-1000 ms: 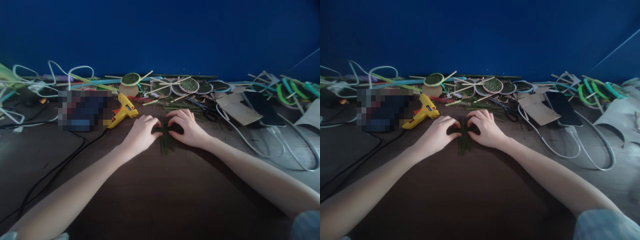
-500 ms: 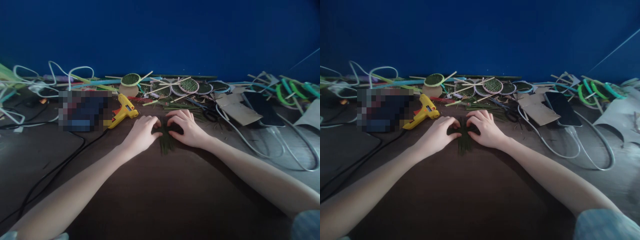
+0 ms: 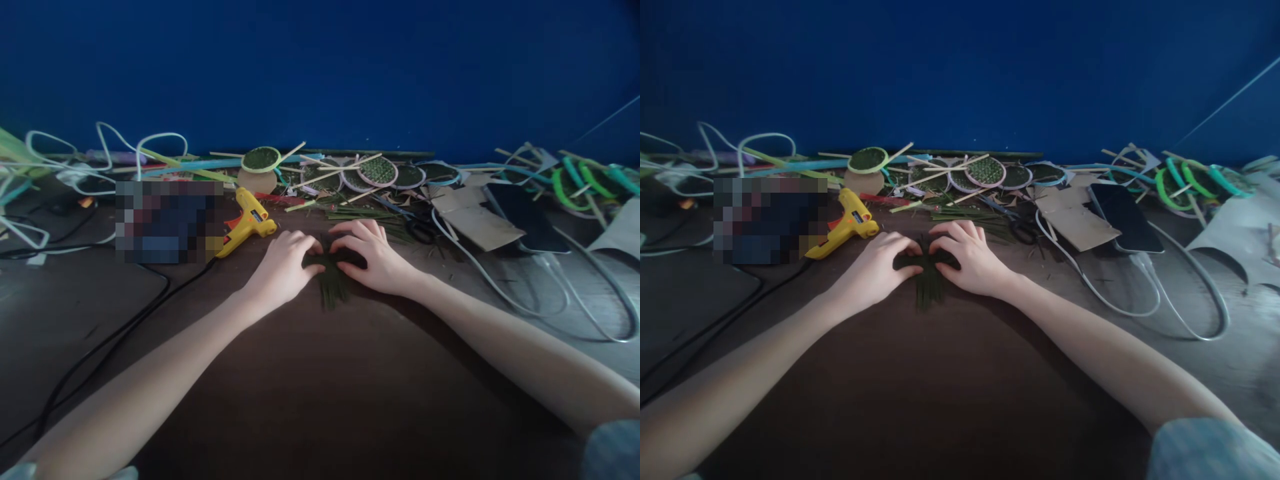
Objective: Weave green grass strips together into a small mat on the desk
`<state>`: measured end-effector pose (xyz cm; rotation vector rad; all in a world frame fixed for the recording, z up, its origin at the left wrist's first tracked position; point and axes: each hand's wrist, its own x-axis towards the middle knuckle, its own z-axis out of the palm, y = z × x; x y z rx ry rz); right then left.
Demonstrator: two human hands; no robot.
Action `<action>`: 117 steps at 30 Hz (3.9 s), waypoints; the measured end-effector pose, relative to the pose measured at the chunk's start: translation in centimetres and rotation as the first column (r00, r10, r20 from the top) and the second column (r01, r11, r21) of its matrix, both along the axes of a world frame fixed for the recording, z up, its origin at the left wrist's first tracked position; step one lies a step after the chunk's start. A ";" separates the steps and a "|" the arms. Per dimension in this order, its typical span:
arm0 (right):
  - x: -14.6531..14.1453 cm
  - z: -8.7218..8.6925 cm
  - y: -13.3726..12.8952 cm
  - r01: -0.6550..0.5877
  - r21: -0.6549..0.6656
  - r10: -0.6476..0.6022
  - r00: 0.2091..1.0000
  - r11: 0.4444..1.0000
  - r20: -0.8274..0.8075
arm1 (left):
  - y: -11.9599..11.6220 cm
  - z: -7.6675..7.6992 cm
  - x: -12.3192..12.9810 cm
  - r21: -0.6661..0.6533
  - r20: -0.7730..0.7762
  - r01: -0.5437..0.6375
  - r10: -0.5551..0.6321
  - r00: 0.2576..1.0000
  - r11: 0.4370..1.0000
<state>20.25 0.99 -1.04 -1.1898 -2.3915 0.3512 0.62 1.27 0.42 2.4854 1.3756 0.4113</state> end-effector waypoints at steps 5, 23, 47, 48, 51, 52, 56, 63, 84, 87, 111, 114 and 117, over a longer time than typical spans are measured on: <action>0.0 0.0 0.1 -0.005 -0.002 0.005 1.000 1.000 0.000 | 0.0 0.2 0.0 -0.007 0.000 0.005 -0.005 1.000 1.000; 0.0 0.0 0.0 0.041 -0.006 -0.042 0.998 0.999 -0.051 | 0.0 -0.1 0.0 -0.001 0.041 0.007 -0.007 0.999 1.000; 0.0 0.0 0.2 0.074 -0.041 -0.076 0.996 0.996 -0.048 | 0.8 1.7 -1.0 -0.209 0.141 0.046 -0.016 0.990 0.977; 0.0 0.0 0.2 0.075 -0.041 -0.077 0.996 0.996 -0.045 | 0.7 1.6 -0.9 -0.200 0.134 0.035 -0.008 0.991 0.979; 0.0 0.0 0.2 0.063 -0.045 -0.065 0.996 0.997 -0.060 | 0.3 1.0 -0.4 -0.096 0.077 0.003 0.004 0.997 0.995; 0.1 0.0 0.2 0.057 -0.049 -0.061 0.995 0.997 -0.077 | 0.1 0.8 -0.3 -0.052 0.033 0.012 -0.011 0.999 0.999; 0.3 0.1 0.5 0.202 -0.024 -0.203 0.961 0.979 -0.191 | -0.1 0.3 0.0 0.025 -0.069 0.069 -0.067 0.995 0.997; 1.4 -0.2 1.7 0.472 0.116 -0.469 0.881 0.874 -0.054 | 0.2 1.0 -0.5 -0.010 -0.099 0.147 -0.147 0.984 0.989; 4.8 1.8 4.3 0.408 -0.326 -0.440 0.898 0.853 -0.026 | 0.4 1.5 -0.9 0.030 -0.135 0.198 -0.193 0.972 0.980; 5.4 2.5 4.6 0.344 -0.404 -0.413 0.905 0.848 -0.097 | 0.3 1.1 -0.7 0.022 -0.163 0.233 -0.226 0.960 0.972; 4.7 3.0 4.7 0.313 -0.460 -0.486 0.812 0.831 -0.324 | 0.6 2.7 -0.9 -0.234 0.226 0.013 0.041 0.973 0.972; 5.0 2.5 5.0 0.392 -0.199 -0.421 0.897 0.898 -0.133 | 0.7 2.7 -1.1 -0.216 0.221 0.016 0.033 0.975 0.976; 4.8 2.2 4.9 0.397 -0.038 -0.398 0.917 0.917 -0.022 | 0.7 2.8 -1.1 -0.203 0.215 0.003 0.041 0.976 0.979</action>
